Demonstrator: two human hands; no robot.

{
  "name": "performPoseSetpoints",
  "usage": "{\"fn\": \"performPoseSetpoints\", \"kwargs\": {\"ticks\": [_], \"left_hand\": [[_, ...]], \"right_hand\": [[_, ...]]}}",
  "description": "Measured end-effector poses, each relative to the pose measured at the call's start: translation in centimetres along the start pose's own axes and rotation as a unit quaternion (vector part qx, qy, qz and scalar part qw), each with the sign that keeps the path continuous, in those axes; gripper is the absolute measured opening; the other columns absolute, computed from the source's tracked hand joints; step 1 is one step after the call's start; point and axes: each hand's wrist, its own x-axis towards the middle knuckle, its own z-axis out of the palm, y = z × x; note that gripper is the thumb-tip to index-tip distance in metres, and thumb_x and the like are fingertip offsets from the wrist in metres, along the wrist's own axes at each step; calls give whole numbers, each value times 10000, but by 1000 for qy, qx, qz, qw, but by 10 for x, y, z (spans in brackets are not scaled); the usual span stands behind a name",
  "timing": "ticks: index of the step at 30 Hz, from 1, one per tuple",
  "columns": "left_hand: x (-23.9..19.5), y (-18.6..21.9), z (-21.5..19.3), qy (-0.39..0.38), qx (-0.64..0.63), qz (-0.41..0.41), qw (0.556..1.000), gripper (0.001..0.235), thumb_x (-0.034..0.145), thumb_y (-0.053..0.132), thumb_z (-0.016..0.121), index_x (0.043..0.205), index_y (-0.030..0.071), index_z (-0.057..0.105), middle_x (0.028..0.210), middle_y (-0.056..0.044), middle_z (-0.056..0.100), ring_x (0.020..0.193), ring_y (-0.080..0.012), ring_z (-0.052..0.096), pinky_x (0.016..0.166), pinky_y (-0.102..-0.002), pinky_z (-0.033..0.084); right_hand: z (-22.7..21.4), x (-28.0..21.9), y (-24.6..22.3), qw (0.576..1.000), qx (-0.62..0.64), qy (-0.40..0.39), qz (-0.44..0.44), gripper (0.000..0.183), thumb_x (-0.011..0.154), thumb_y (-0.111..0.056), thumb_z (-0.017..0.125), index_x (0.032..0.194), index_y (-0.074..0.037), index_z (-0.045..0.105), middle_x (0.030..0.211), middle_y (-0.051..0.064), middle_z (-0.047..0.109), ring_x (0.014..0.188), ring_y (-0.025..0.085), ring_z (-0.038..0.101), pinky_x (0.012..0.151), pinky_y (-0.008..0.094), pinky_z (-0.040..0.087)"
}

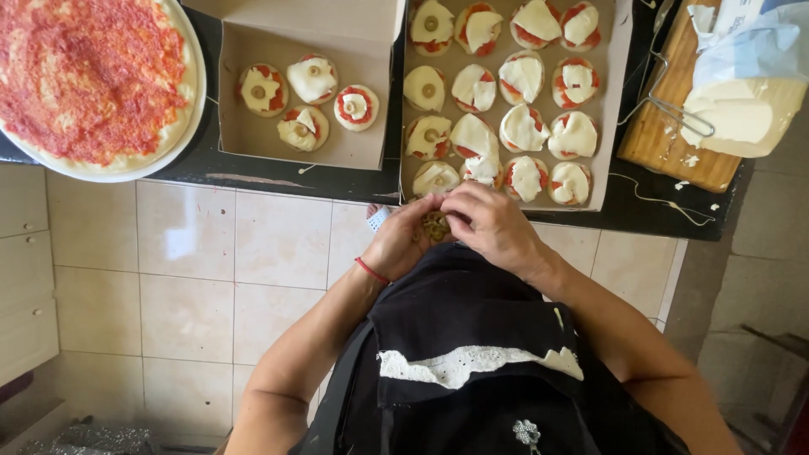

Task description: The person uses a wire cheese slicer to cut slices from a block of cheese and places them onto small dough rounds topped with tomato sauce in a cardboard box. They then add sliced green olives to the center of each mini pizza.

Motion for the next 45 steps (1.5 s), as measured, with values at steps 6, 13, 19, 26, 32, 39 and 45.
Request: {"fn": "performPoseSetpoints", "kwargs": {"ticks": [6, 13, 19, 26, 32, 39, 45], "left_hand": [[-15, 3, 36, -39, 40, 47, 997, 353, 1156, 162, 565, 1346, -103, 699, 1176, -292, 799, 1079, -391, 817, 967, -574, 672], [-16, 16, 34, -53, 10, 61, 997, 367, 1161, 152, 529, 1373, -113, 670, 1225, -301, 783, 1138, -398, 798, 999, -558, 665], [-5, 23, 38, -74, -18, 53, 996, 465, 1190, 302, 482, 1424, -56, 665, 1356, -265, 755, 1250, -375, 761, 1067, -539, 643], [11, 34, 48, -121, -77, 57, 988, 691, 1179, 544, 496, 1530, -43, 596, 1523, -282, 648, 1390, -421, 664, 1150, -577, 585], [26, 33, 53, -115, -55, 29, 991, 789, 1162, 625, 452, 1586, -34, 543, 1567, -262, 617, 1379, -397, 674, 1059, -504, 647], [31, 24, 55, -130, -10, -11, 991, 753, 1174, 617, 440, 1577, -4, 578, 1550, -245, 640, 1362, -374, 688, 1068, -510, 624], [60, 16, 43, -77, -34, 17, 996, 372, 1172, 243, 545, 1397, -4, 709, 1317, -191, 785, 1135, -308, 789, 922, -476, 683]], "right_hand": [[-16, 8, 88, 987, 89, 72, 110, 113, 1053, -78, 788, 1165, -94, 802, 1002, 77, 724, 892, 231, 700, 767, 364, 584], [2, 28, 133, 945, -328, 22, -7, 59, 1027, -150, 777, 1074, -181, 762, 1049, 5, 666, 946, 217, 729, 794, 343, 634], [3, 28, 147, 941, -338, 1, -22, 34, 1065, -173, 734, 1039, -188, 750, 1045, 6, 659, 994, 227, 707, 846, 356, 633], [-31, 25, 90, 985, -169, 18, 30, 113, 1133, -171, 699, 1217, -150, 772, 1118, 38, 698, 1055, 287, 711, 910, 426, 611], [-23, 18, 6, 973, -205, 43, -94, 224, 1086, -165, 709, 1298, -112, 757, 1126, 70, 671, 1017, 289, 685, 901, 420, 614], [-19, 7, 9, 953, -272, 58, -119, 263, 1086, -151, 660, 1327, -76, 733, 1079, 88, 622, 973, 287, 662, 856, 411, 601], [-37, 21, 4, 983, -164, 53, -58, 245, 1089, -130, 686, 1317, -106, 774, 1140, 67, 651, 1028, 291, 701, 874, 417, 625]]}}
